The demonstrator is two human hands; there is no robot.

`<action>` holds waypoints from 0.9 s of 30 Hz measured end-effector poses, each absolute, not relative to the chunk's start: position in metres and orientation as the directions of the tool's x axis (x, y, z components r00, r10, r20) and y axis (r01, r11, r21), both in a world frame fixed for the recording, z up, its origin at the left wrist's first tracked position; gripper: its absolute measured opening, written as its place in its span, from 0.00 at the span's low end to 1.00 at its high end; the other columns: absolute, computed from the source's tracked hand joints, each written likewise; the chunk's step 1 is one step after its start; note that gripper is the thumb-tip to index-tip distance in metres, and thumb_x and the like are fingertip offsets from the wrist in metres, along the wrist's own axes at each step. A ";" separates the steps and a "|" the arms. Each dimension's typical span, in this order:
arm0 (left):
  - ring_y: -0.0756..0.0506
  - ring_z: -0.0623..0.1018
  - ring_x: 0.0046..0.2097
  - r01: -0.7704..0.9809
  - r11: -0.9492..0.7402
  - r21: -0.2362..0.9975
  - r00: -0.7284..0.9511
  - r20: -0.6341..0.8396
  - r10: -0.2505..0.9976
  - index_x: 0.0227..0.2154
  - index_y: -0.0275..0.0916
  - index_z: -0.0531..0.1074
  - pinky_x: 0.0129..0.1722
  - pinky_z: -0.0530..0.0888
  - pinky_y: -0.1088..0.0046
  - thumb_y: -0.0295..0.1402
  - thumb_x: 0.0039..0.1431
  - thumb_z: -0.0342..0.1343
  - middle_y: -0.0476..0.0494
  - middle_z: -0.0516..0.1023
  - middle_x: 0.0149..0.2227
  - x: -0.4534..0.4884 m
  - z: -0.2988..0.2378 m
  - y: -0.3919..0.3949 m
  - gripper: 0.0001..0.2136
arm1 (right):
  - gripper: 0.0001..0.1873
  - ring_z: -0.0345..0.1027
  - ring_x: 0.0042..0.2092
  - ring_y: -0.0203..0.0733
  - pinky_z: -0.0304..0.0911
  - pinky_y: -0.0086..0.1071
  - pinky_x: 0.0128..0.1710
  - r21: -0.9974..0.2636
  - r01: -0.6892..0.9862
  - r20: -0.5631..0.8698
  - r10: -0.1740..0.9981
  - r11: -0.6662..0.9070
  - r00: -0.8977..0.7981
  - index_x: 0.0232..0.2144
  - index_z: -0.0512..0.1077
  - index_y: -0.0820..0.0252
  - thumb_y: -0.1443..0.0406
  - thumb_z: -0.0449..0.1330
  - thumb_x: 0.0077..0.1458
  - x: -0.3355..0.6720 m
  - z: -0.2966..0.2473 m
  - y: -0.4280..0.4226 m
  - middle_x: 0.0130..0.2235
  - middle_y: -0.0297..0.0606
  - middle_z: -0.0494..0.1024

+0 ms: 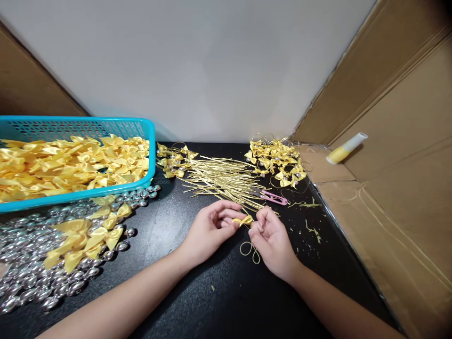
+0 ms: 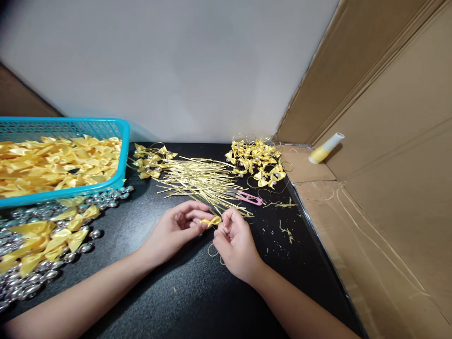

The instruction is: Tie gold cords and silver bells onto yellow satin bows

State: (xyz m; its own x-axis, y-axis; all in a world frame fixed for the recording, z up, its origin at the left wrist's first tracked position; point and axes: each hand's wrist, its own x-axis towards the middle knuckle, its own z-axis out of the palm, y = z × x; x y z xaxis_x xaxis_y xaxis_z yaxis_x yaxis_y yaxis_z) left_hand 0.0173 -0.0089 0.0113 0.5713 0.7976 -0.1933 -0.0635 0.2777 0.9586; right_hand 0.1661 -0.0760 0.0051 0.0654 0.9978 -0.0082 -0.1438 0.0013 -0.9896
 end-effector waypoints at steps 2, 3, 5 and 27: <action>0.49 0.78 0.33 -0.066 0.277 0.959 0.570 -0.192 0.799 0.39 0.36 0.71 0.35 0.72 0.74 0.28 0.50 0.61 0.44 0.81 0.36 0.017 0.011 -0.009 0.12 | 0.13 0.42 0.20 0.28 0.44 0.23 0.20 -0.991 -0.136 0.008 0.997 0.018 0.071 0.27 0.52 0.55 0.70 0.56 0.48 0.166 0.006 -0.076 0.20 0.21 0.51; 0.49 0.78 0.34 -0.066 0.277 0.959 0.570 -0.191 0.799 0.40 0.36 0.70 0.35 0.72 0.73 0.29 0.50 0.61 0.43 0.81 0.36 0.017 0.011 -0.009 0.13 | 0.13 0.42 0.20 0.28 0.44 0.23 0.20 -0.991 -0.135 0.013 0.997 0.022 0.071 0.27 0.52 0.55 0.70 0.56 0.48 0.166 0.007 -0.076 0.20 0.21 0.51; 0.48 0.79 0.34 -0.066 0.276 0.959 0.568 -0.191 0.800 0.40 0.36 0.70 0.35 0.72 0.72 0.29 0.50 0.62 0.43 0.81 0.36 0.017 0.011 -0.009 0.13 | 0.13 0.42 0.20 0.29 0.44 0.23 0.20 -0.991 -0.132 0.013 0.997 0.022 0.070 0.27 0.52 0.54 0.69 0.56 0.48 0.166 0.007 -0.076 0.20 0.21 0.51; 0.49 0.77 0.33 -0.047 0.252 0.967 0.561 -0.183 0.807 0.39 0.37 0.71 0.34 0.71 0.73 0.29 0.51 0.61 0.44 0.81 0.35 0.018 0.011 -0.010 0.11 | 0.13 0.42 0.20 0.29 0.44 0.22 0.20 -0.990 -0.142 -0.015 0.997 -0.004 0.074 0.27 0.52 0.54 0.70 0.56 0.47 0.167 0.004 -0.076 0.20 0.21 0.50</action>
State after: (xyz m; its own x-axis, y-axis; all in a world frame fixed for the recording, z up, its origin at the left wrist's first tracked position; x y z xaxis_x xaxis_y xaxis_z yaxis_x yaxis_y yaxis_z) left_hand 0.0177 -0.0104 0.0112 0.5613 0.8071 -0.1833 -0.0466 0.2519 0.9666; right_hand 0.1667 -0.0762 0.0045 0.0741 0.9971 -0.0149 -0.1418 -0.0042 -0.9899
